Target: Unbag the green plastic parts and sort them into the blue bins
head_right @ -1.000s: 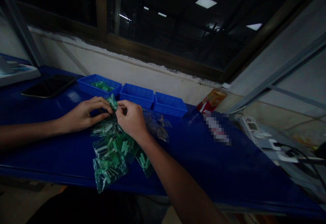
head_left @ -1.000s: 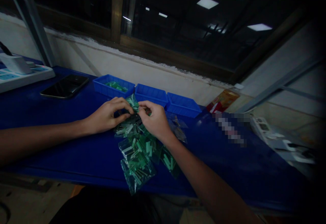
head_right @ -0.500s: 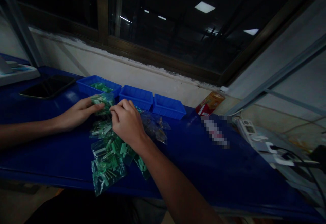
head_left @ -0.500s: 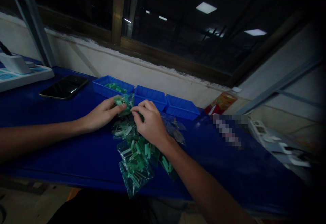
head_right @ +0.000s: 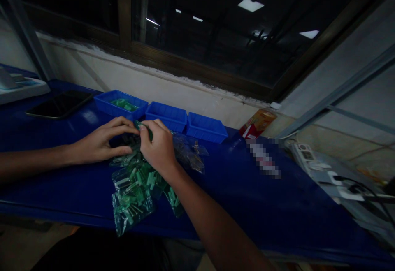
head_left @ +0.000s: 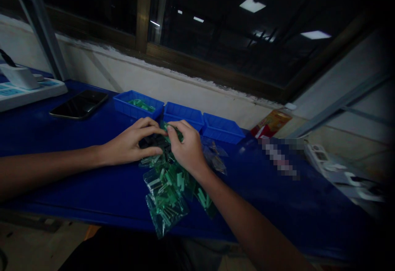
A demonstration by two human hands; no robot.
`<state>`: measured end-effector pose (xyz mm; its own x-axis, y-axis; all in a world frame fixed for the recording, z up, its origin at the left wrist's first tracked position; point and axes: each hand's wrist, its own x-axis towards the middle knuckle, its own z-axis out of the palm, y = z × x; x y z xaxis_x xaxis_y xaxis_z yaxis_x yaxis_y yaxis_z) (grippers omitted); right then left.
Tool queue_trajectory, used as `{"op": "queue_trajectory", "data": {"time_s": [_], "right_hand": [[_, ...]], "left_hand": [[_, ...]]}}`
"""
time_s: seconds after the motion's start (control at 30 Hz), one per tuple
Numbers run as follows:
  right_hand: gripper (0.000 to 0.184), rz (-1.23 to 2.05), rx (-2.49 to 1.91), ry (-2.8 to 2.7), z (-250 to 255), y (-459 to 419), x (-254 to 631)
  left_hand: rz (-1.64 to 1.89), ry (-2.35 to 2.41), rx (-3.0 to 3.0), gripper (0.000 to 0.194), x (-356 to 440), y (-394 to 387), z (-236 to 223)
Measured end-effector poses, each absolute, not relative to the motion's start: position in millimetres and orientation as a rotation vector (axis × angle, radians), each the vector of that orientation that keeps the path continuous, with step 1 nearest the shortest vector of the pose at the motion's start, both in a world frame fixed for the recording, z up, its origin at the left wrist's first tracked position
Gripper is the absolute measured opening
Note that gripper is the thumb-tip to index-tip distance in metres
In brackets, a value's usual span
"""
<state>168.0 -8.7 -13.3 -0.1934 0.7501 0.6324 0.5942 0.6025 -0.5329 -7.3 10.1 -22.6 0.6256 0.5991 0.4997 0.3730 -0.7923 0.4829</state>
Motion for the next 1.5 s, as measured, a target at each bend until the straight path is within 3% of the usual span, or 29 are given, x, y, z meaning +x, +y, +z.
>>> {"op": "queue_trajectory", "data": {"time_s": [0.07,0.2,0.4,0.5,0.67,0.8,0.9,1.1,1.33,1.4,1.5], "right_hand": [[0.023,0.069,-0.993,-1.983,-8.6,-15.4,167.6],[0.025,-0.123,-0.939,-2.128,-3.6,-24.3,165.9],[0.028,-0.184,-1.000,-2.161,-11.1,-17.9,167.3],[0.030,-0.138,-0.998,-2.159,-12.5,-16.5,167.8],[0.015,0.062,-1.088,-1.988,-10.0,-15.8,166.2],[0.040,0.356,-1.124,-1.877,-8.7,-11.8,165.1],[0.034,0.453,-1.095,-1.879,-9.4,-10.9,164.7],[0.019,0.080,-1.026,-2.035,-11.4,-13.8,166.1],[0.028,-0.139,-0.882,-2.118,-9.0,-13.8,171.2],[0.032,-0.149,-0.865,-2.137,-8.6,-14.6,171.6],[0.038,-0.167,-0.885,-2.134,-7.6,-17.0,170.8]], "left_hand": [[0.941,0.790,2.399,0.033,-7.6,9.9,-23.9],[0.951,0.806,1.955,0.060,-6.9,13.9,-30.4],[1.020,0.849,1.620,0.028,-3.5,19.6,-31.9],[1.066,0.904,1.673,0.027,-2.7,19.2,-29.6],[1.274,0.896,1.892,0.015,-3.2,15.8,-28.4],[1.266,0.783,2.222,0.009,-5.4,10.9,-26.9],[1.145,0.748,2.388,0.010,-6.4,8.0,-25.3],[1.025,0.801,2.265,0.018,-4.5,7.7,-24.9],[0.983,0.835,1.513,0.061,-4.0,7.4,-18.9],[0.978,0.819,1.430,0.060,-4.3,3.7,-14.5],[1.059,0.881,1.602,0.036,-5.3,-0.6,-11.1]]}}
